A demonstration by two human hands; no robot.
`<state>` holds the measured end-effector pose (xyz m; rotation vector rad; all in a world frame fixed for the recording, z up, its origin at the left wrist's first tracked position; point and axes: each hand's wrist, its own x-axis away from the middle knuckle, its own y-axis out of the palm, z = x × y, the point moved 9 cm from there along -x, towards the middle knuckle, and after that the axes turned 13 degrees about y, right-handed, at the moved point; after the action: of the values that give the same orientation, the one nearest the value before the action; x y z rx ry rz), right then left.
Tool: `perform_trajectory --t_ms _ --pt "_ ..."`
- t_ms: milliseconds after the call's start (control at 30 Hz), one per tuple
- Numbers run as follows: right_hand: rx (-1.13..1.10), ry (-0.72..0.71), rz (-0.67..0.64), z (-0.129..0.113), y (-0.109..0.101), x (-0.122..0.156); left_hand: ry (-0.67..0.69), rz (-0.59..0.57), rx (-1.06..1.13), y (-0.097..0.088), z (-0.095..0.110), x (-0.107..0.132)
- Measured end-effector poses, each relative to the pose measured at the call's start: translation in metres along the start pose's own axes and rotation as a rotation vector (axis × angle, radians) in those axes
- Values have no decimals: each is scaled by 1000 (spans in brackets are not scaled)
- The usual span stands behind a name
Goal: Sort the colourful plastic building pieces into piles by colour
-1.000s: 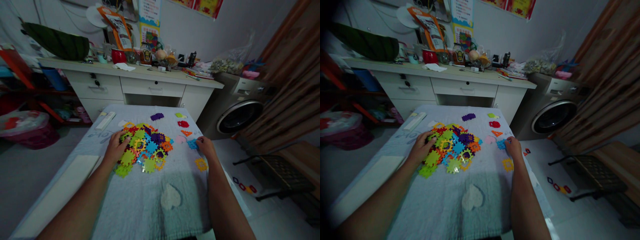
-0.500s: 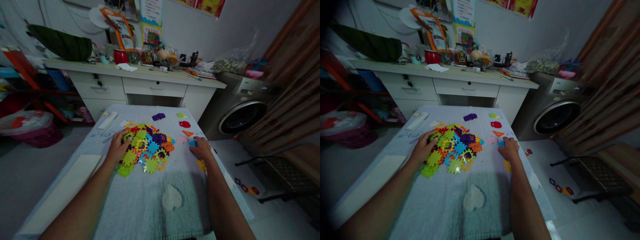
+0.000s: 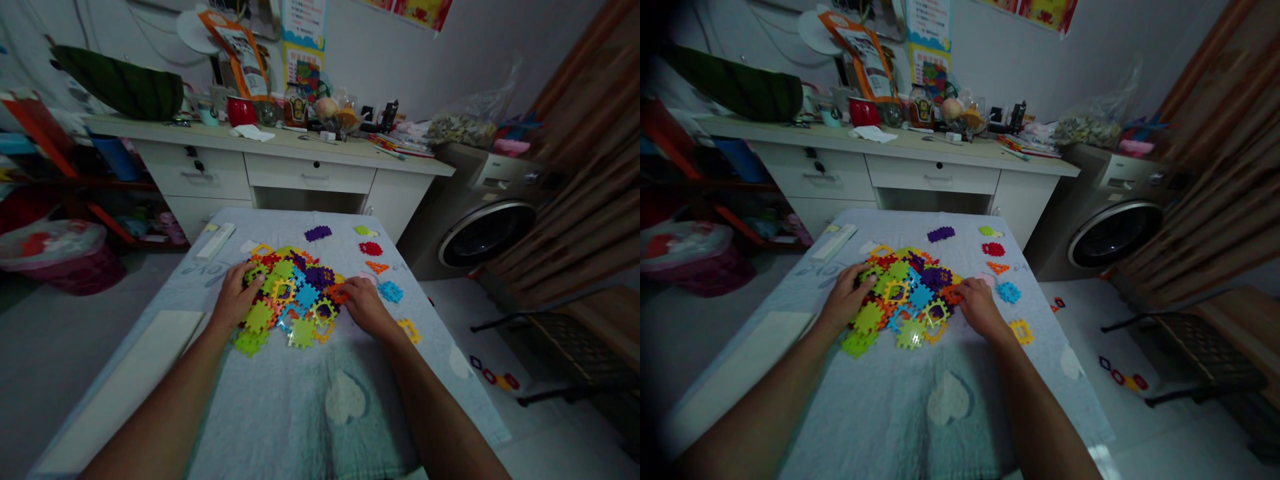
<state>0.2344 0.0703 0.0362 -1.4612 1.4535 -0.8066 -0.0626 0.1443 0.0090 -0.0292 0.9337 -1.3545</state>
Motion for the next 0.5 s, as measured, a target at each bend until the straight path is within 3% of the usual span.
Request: perform_trajectory --t_ms 133,233,333,500 --pt "-85 -13 120 3 -14 -2 4 8 -2 0 0 0" --pt "-157 65 248 22 -32 -5 -5 3 -3 0 -2 0" --pt "-243 240 345 63 -54 -13 -8 -3 -2 1 -4 0" --pt "-438 631 391 157 -73 -31 10 -8 -2 2 -6 -1"
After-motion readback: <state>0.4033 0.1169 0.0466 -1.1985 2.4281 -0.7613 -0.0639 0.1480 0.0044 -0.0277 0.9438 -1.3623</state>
